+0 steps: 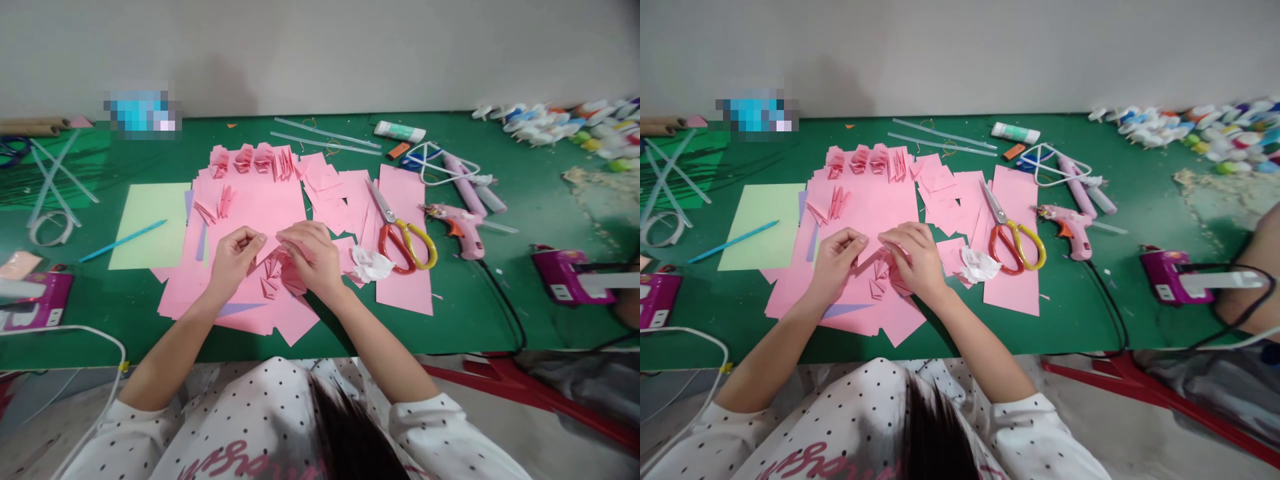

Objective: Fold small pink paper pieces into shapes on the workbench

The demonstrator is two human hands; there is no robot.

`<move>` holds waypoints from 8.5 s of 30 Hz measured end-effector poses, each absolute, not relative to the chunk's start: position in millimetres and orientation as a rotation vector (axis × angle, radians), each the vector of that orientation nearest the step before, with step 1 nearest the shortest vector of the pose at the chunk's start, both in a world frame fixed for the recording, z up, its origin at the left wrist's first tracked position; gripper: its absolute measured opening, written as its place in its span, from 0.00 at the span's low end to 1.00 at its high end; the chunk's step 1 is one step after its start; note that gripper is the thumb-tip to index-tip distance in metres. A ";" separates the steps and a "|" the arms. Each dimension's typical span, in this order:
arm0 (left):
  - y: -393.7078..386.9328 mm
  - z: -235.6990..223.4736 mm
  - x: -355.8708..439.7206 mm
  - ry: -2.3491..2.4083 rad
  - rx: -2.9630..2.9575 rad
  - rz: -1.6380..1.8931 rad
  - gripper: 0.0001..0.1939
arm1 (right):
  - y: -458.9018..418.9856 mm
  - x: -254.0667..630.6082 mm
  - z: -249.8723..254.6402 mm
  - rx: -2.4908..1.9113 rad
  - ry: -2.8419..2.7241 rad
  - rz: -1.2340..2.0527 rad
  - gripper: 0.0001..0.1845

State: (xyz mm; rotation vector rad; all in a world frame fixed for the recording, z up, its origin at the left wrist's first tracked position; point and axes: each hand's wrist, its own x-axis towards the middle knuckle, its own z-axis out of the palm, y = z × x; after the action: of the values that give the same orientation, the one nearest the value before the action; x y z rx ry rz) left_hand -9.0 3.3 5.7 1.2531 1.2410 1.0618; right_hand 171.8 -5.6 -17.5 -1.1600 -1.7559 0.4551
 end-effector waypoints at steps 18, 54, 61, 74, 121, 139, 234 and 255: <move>2.6 0.2 -8.5 1.184 1.097 1.073 0.13 | -13.4 162.9 -20.5 -1.088 -1.773 0.489 0.20; 0.4 1.6 -7.4 1.100 1.134 1.001 0.11 | -13.1 166.7 -9.0 -1.107 -1.567 0.745 0.07; 0.0 1.8 -8.2 1.086 1.145 0.978 0.11 | -13.7 166.6 -10.4 -1.109 -1.542 0.781 0.07; -0.6 3.4 -6.9 1.066 1.156 0.921 0.15 | -11.6 165.3 -14.3 -1.092 -1.456 0.875 0.08; 1.3 -9.1 -6.4 1.099 1.480 1.113 0.15 | -14.9 166.6 -8.1 -1.104 -1.405 0.817 0.12; -1.9 -1.1 -1.4 1.112 1.418 1.061 0.15 | -9.7 166.2 -8.6 -1.123 -1.266 0.963 0.18; -1.4 -7.9 -0.1 0.981 1.059 0.937 0.17 | -10.3 168.2 -3.5 -1.171 -1.334 1.057 0.28; -0.1 -4.9 -1.4 1.023 1.255 1.007 0.20 | -14.9 165.2 -1.0 -1.191 -1.279 1.169 0.24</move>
State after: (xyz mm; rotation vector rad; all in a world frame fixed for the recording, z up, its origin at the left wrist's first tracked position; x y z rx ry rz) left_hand -1.4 -0.1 -4.9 1.2549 1.0229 1.0067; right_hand 165.2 -14.9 -1.0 -1.1907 -1.2794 1.1695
